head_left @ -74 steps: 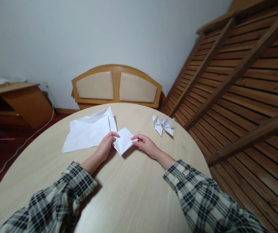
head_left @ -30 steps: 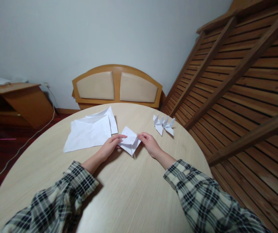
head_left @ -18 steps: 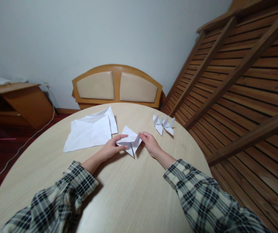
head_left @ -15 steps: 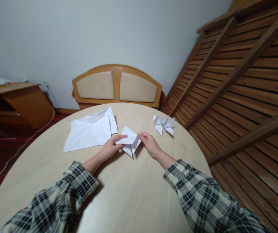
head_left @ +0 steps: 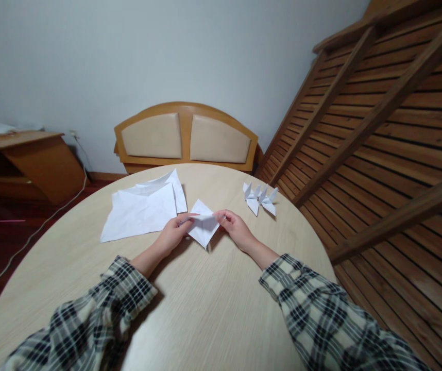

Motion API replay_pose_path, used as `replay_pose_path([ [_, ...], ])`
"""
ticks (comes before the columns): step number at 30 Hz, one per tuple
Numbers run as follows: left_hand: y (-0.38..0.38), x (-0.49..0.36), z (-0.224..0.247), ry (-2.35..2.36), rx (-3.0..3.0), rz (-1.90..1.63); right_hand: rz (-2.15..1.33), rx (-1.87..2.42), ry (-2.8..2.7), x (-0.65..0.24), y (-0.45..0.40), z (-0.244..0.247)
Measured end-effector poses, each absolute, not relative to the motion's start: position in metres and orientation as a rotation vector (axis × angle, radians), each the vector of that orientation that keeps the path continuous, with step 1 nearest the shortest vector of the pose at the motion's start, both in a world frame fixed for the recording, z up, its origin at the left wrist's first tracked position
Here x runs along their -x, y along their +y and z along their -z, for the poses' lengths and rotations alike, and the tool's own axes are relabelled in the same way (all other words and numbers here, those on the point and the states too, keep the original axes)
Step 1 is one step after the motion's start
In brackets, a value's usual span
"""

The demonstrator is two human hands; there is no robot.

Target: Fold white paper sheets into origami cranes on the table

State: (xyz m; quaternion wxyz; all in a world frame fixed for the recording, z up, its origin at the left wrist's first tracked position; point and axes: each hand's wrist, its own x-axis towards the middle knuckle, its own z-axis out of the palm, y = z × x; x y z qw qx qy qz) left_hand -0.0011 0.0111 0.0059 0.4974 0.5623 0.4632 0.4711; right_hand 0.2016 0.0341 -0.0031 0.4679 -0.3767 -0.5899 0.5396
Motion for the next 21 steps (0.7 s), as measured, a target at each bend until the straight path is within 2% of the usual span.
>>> replay_pose_path([
  [21, 0.0107, 0.0011, -0.0082, 1.118, -1.418, -1.150, -1.277, 0.971, -1.541, -0.2008, 0.0380, 0.0092],
])
